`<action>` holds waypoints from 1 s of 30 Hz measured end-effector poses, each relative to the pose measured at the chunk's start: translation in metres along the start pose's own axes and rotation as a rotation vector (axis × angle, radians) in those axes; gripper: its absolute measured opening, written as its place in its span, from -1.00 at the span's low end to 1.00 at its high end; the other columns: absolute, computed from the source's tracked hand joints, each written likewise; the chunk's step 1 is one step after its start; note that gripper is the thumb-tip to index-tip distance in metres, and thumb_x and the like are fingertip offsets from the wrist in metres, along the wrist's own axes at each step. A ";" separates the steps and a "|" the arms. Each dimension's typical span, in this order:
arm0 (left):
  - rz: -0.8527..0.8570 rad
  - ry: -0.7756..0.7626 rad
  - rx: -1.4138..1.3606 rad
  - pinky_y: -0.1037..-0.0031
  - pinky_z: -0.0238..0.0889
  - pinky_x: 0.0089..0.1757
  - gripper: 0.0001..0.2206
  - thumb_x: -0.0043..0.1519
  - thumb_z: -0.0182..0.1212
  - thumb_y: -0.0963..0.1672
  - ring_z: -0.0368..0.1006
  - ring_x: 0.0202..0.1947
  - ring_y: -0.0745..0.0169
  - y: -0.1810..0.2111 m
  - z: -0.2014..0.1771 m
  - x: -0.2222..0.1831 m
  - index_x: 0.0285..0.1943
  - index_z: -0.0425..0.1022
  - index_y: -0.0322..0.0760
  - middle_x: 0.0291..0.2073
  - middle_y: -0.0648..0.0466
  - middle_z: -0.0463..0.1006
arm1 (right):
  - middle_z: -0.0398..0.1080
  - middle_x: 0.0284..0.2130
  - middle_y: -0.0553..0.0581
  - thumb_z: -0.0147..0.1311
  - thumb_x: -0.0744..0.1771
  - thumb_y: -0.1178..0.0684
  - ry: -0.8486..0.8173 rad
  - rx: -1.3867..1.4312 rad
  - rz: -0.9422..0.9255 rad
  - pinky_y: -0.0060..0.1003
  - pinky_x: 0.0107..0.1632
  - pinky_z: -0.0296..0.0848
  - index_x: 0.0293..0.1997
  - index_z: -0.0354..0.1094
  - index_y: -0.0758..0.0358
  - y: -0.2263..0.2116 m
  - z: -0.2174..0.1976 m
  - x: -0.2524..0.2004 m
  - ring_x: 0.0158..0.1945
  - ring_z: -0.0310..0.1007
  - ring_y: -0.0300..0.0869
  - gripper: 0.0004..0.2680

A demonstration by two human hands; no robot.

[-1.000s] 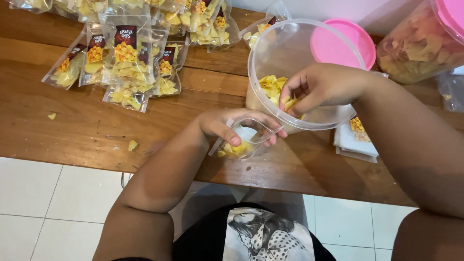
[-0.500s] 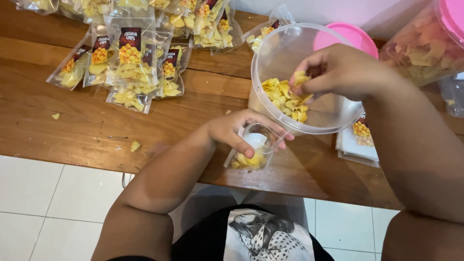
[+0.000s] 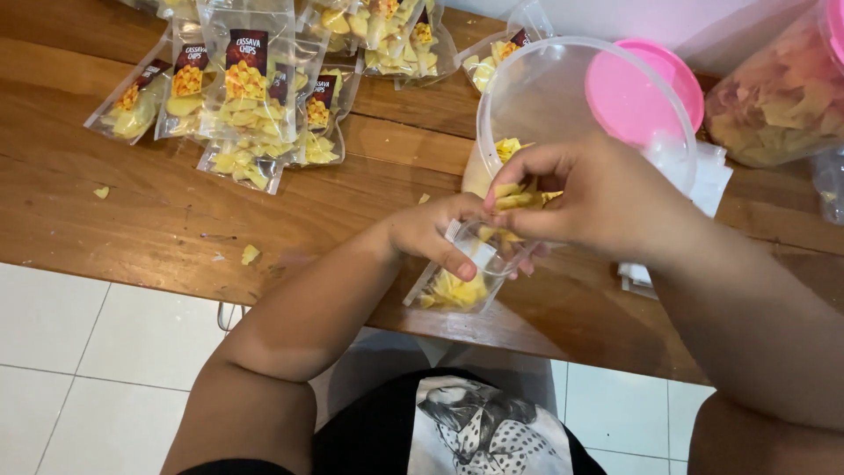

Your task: The person puts cassava chips from a large plastic container into small plastic bags, seals the bags by hand, and organizes them on a wooden table.

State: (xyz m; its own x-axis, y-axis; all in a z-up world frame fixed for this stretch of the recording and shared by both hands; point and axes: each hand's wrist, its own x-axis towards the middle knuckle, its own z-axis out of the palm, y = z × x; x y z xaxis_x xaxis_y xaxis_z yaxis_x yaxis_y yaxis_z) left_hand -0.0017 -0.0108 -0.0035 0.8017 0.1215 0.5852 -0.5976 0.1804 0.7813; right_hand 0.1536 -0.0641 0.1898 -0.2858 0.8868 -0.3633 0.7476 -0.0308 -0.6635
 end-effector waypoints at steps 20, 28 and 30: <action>-0.066 -0.027 -0.075 0.27 0.46 0.10 -0.51 0.26 0.34 -0.03 0.52 0.09 0.02 0.007 -0.009 -0.006 0.25 0.34 -0.44 0.14 -0.21 0.49 | 0.61 -0.41 -0.05 0.21 0.28 0.18 0.069 -0.371 -0.634 -0.40 -0.34 0.48 -0.16 0.55 0.10 0.012 0.009 -0.002 -0.41 0.57 -0.30 -0.88; -0.068 0.009 0.279 0.31 0.29 0.23 -0.38 0.23 0.28 0.12 0.44 0.19 0.05 0.042 -0.032 -0.035 0.29 0.30 -0.40 0.17 -0.14 0.46 | 0.54 -0.27 0.23 0.24 0.33 0.35 0.360 -0.415 -1.038 -0.25 -0.24 0.46 -0.16 0.49 0.44 0.005 0.028 -0.005 -0.27 0.52 -0.07 -0.93; 0.060 0.091 0.234 0.21 0.25 0.29 -0.38 0.25 0.36 -0.03 0.36 0.30 0.06 0.025 -0.050 -0.049 0.46 0.22 -0.27 0.33 -0.09 0.35 | 0.52 -0.23 0.15 0.18 0.37 0.31 0.469 -0.505 -1.076 -0.21 -0.20 0.40 -0.16 0.50 0.32 0.011 0.030 -0.001 -0.20 0.51 -0.04 -0.95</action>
State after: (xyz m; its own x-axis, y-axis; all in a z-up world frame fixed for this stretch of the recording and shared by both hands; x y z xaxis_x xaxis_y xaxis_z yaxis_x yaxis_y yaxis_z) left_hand -0.0555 0.0367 -0.0237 0.7561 0.2148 0.6182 -0.6218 -0.0588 0.7810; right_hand 0.1441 -0.0794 0.1637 -0.7252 0.4359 0.5330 0.4455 0.8873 -0.1194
